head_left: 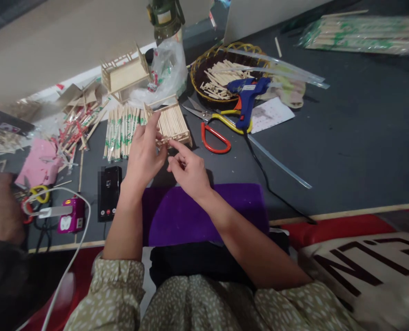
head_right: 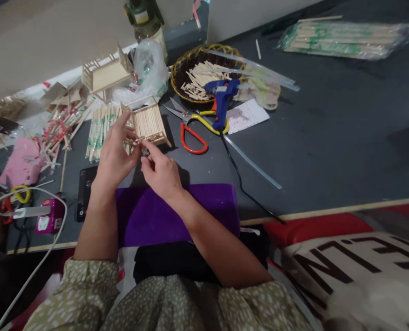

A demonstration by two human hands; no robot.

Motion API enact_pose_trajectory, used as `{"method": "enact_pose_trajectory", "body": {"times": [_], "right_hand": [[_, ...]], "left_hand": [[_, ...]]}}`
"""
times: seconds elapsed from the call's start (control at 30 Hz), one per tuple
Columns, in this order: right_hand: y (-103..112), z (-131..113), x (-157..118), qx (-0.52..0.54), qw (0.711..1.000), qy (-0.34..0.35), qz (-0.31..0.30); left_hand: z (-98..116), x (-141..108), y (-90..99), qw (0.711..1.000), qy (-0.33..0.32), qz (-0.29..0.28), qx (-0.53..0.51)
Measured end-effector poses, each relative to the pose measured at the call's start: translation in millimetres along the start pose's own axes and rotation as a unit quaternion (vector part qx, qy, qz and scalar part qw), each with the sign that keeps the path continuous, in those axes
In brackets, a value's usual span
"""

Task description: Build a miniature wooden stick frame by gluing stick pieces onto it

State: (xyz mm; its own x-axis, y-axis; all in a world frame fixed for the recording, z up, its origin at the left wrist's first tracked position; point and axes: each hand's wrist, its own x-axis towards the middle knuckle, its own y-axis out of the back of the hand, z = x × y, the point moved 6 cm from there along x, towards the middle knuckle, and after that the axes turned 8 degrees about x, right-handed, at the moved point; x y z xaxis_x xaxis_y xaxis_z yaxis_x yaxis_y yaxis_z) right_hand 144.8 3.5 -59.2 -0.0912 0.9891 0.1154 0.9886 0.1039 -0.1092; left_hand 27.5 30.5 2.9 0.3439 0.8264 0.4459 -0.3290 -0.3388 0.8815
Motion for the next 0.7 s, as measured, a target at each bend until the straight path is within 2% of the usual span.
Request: {"method": "enact_pose_trajectory", "body": {"times": [0.5,0.7], "right_hand": [[1.6,1.2,-1.5,-0.046,0.999,-0.009,0.013],[6.2,6.3,1.7,-0.073,0.995,-0.057,0.024]], "left_hand": [[-4.3,-2.1,-3.1,1.0,0.013,-0.011,-0.006],[-1.9,-0.7,-1.6,1.0,0.009,-0.014,0.0]]}}
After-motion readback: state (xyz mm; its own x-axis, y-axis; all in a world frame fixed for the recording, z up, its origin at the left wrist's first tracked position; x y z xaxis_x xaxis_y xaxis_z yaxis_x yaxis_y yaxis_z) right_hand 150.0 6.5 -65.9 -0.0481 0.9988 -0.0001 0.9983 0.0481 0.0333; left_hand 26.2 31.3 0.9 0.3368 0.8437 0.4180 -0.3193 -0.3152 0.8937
